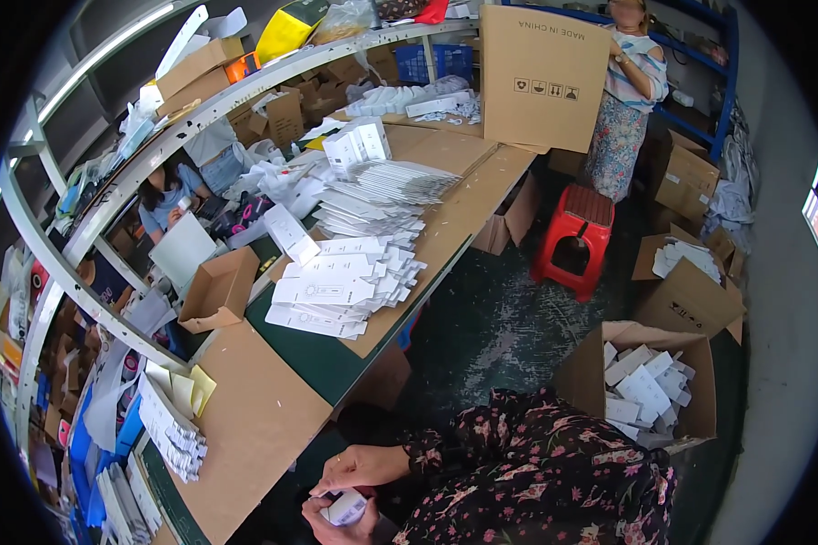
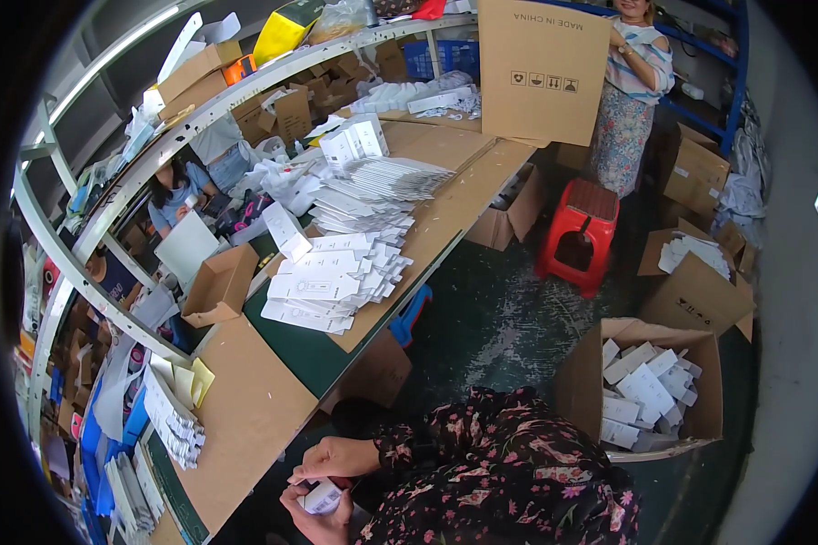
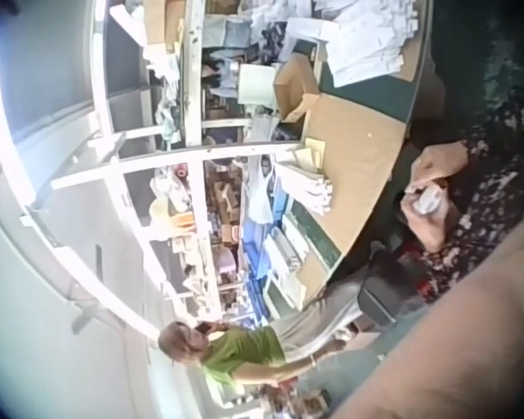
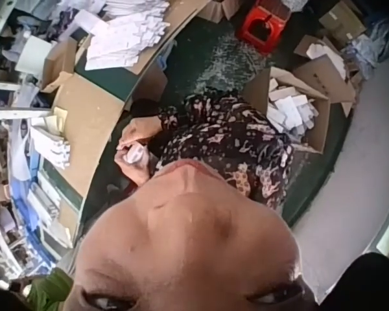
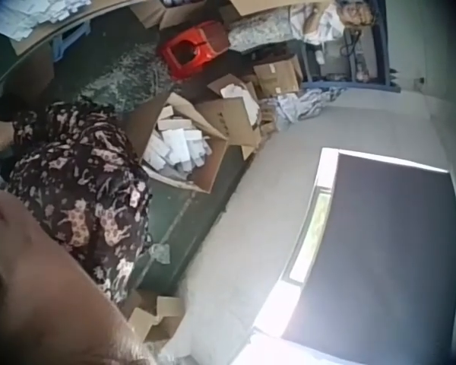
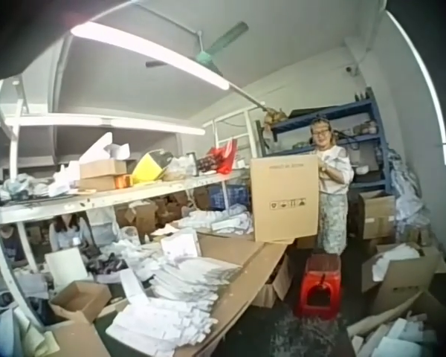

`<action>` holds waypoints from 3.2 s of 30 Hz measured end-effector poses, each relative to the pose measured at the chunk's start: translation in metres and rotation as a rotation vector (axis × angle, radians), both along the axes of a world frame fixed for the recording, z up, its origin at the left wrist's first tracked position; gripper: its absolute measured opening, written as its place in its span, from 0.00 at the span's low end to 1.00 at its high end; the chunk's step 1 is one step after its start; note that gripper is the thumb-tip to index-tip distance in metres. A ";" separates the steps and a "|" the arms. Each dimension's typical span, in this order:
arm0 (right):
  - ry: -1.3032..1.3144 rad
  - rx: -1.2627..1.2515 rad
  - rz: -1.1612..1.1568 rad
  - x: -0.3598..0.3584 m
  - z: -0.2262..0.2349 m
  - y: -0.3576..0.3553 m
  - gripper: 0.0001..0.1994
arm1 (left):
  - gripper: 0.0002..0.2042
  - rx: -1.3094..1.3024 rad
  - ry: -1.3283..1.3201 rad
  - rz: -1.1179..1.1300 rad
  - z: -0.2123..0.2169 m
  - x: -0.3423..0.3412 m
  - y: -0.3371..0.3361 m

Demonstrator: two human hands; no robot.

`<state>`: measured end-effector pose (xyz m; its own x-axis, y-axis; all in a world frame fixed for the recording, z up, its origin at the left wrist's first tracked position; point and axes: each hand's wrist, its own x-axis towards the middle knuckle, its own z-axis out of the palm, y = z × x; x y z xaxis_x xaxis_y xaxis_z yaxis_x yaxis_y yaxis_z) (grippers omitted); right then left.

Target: Folding and stacking white cardboard boxes at a workstation.

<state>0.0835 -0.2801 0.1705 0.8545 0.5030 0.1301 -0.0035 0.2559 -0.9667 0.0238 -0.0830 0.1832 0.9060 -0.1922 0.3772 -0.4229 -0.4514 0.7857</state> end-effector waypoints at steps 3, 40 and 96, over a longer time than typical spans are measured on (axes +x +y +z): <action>-0.061 0.030 -0.004 -0.001 -0.003 0.001 0.12 | 0.36 0.001 -0.056 -0.028 -0.005 0.001 0.002; -0.149 -0.293 -0.019 0.004 0.015 -0.007 0.20 | 0.51 0.215 -0.001 -0.067 0.025 0.011 0.002; -0.173 -0.306 -0.171 0.059 0.054 -0.053 0.30 | 0.39 0.326 -0.419 0.412 0.044 0.023 0.018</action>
